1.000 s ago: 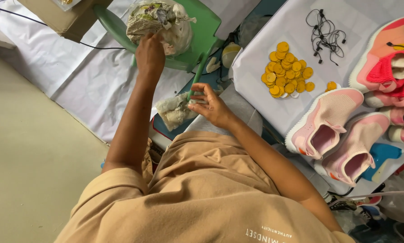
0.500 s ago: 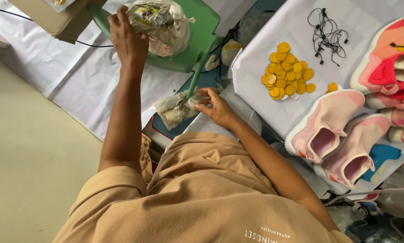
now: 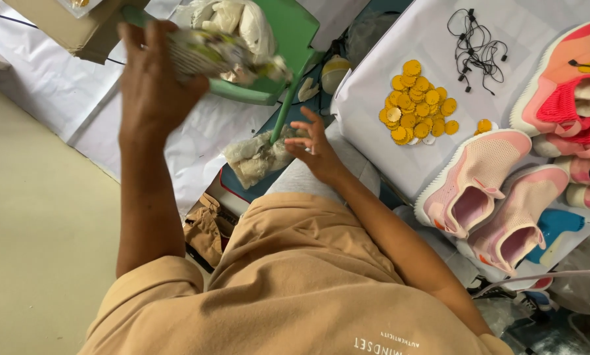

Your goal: The person inserts a white cloth into a pink slip-on shoe to maintain its shape. They then pick up a small yellow circular object and a black elastic cord, threading the cord through the object and attaching it to the shoe's tongue.

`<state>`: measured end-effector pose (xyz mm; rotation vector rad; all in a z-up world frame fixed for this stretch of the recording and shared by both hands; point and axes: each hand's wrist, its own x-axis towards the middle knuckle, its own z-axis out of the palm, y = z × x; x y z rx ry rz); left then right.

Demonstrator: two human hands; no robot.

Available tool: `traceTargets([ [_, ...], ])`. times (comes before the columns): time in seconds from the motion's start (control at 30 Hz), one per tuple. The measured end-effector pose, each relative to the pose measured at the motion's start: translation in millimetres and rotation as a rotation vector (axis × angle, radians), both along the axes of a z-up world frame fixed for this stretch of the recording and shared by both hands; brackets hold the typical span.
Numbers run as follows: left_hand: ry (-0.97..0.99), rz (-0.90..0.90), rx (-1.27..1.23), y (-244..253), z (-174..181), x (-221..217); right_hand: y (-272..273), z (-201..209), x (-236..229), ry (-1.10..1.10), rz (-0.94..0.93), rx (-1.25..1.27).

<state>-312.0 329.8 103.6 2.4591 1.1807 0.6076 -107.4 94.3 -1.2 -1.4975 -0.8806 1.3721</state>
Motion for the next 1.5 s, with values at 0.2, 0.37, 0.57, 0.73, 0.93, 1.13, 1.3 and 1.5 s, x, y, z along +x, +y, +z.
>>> traceTargets([
  [0.2,0.164,-0.139,0.062,-103,-11,64,-1,4,6,0.341,-0.156,0.120],
  [0.37,-0.002,-0.294,0.369,-194,-66,98,-13,-33,33,0.728,-0.362,-0.002],
  [0.57,-0.043,-0.358,-0.394,-114,-79,87,-7,-21,32,0.772,-0.528,-0.100],
  [0.73,0.300,0.072,0.224,31,-232,67,-5,9,13,0.781,-0.436,0.038],
  [0.93,0.372,-0.028,-0.151,37,-188,52,-3,36,4,0.730,-0.465,0.049],
  [1.13,0.422,-0.055,-0.185,35,-187,56,-2,51,2,0.714,-0.436,0.066],
  [1.3,0.300,-0.043,-0.193,30,-162,52,-6,29,14,0.761,-0.366,0.047],
  [1.5,0.015,-0.212,-0.353,55,-141,28,-9,10,20,0.811,-0.310,0.018],
])
